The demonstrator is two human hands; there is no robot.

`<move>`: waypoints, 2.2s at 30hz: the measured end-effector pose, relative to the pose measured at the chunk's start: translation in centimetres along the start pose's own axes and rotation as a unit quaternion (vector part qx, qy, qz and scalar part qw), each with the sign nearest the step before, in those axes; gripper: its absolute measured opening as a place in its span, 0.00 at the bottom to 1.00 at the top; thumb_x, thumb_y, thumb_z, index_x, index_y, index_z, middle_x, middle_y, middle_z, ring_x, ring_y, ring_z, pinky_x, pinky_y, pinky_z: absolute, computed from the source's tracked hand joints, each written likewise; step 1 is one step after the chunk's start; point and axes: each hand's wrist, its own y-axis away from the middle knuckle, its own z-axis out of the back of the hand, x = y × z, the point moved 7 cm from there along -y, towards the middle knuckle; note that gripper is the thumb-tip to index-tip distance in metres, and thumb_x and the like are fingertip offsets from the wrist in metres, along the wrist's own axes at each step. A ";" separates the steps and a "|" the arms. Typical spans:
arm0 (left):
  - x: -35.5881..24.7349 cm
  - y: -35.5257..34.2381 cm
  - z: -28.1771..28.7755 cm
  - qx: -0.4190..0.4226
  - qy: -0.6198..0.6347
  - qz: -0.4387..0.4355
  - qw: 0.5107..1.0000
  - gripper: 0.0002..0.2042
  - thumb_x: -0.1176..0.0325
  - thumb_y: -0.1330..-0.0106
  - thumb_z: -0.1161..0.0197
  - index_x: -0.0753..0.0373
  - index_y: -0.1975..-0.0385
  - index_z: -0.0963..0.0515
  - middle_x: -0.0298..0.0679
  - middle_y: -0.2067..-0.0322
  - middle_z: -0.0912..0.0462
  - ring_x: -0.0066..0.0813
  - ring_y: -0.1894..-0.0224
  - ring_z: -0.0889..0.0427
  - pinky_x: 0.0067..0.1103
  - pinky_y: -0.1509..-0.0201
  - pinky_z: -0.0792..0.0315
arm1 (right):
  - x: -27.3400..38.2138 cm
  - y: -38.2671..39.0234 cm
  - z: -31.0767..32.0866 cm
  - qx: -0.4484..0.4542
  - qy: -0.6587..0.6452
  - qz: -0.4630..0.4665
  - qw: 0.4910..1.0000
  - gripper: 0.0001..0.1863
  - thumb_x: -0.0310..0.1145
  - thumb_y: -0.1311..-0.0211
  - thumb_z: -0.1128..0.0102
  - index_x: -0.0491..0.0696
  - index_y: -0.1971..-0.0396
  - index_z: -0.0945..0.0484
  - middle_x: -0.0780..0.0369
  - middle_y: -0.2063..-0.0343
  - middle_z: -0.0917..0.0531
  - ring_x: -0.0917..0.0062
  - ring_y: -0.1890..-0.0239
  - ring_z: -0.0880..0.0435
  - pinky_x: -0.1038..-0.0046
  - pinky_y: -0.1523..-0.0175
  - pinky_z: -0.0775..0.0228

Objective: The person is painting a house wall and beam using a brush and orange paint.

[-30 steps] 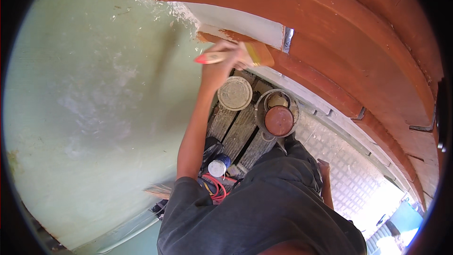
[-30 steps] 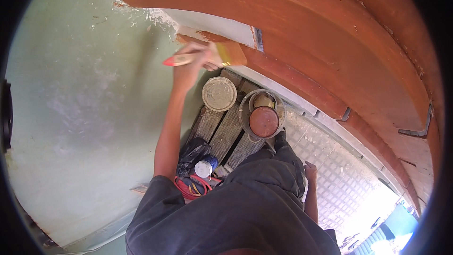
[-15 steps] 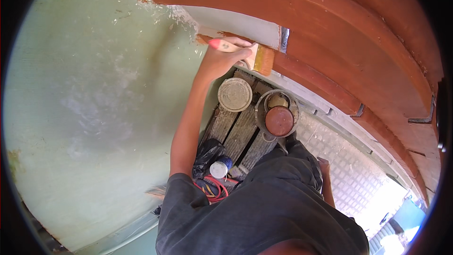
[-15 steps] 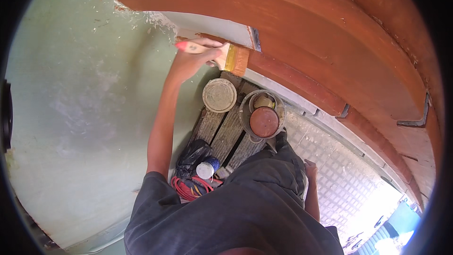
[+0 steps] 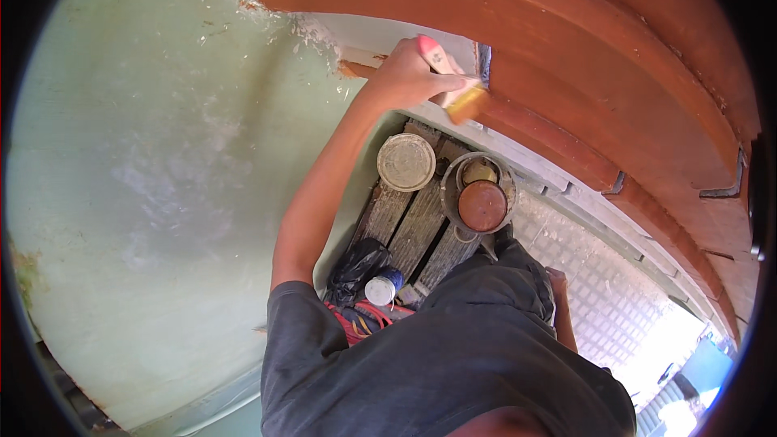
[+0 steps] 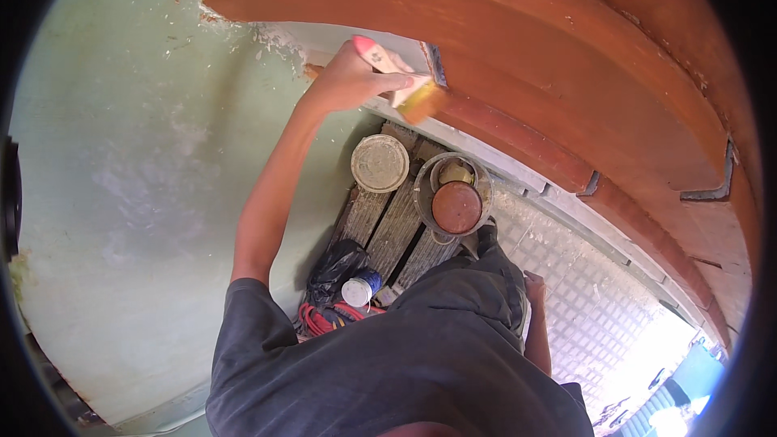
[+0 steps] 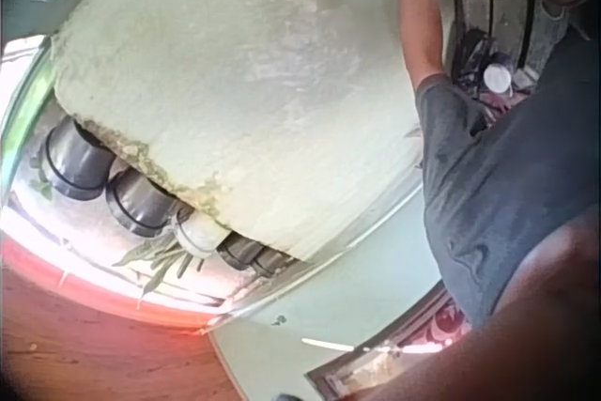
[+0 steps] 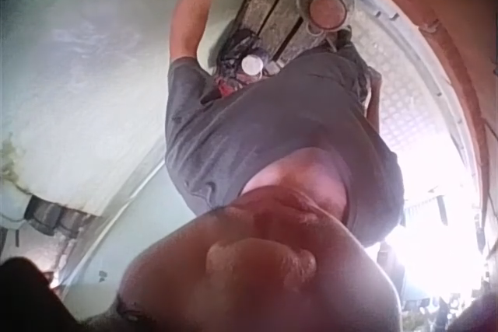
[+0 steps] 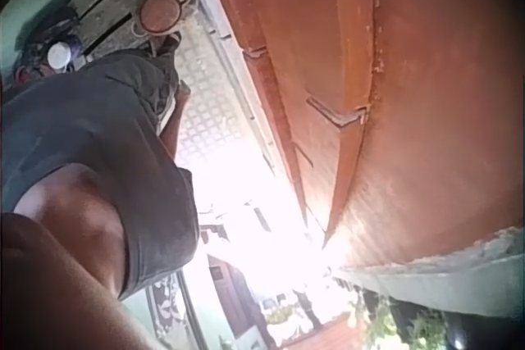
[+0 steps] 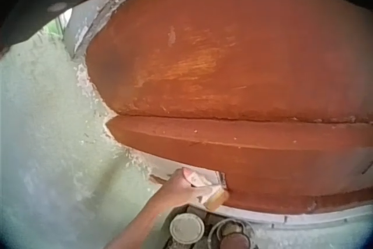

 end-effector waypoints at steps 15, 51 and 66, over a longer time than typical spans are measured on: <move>2.0 2.4 1.1 -0.072 0.061 0.028 0.995 0.15 0.60 0.42 0.29 0.65 0.82 0.21 0.48 0.81 0.18 0.43 0.77 0.17 0.34 0.69 0.24 | 1.0 0.2 -0.4 0.027 -0.020 0.018 0.999 0.22 0.37 0.41 0.45 0.44 0.51 0.15 0.49 0.56 0.13 0.59 0.50 0.14 0.66 0.45 0.24; -2.8 2.2 1.0 0.001 -0.097 -0.134 0.986 0.09 0.66 0.37 0.36 0.67 0.71 0.16 0.47 0.68 0.14 0.48 0.67 0.16 0.35 0.62 0.24 | 0.4 0.3 0.7 -0.065 -0.041 0.014 0.997 0.25 0.32 0.44 0.45 0.43 0.46 0.17 0.53 0.70 0.12 0.72 0.75 0.14 0.70 0.71 0.22; 0.5 3.5 5.2 0.023 0.054 -0.143 0.988 0.10 0.73 0.43 0.33 0.61 0.62 0.13 0.42 0.67 0.15 0.40 0.67 0.16 0.29 0.61 0.23 | 2.9 0.9 1.2 -0.014 -0.046 -0.052 0.998 0.24 0.29 0.42 0.48 0.44 0.44 0.19 0.55 0.70 0.13 0.74 0.77 0.15 0.72 0.72 0.21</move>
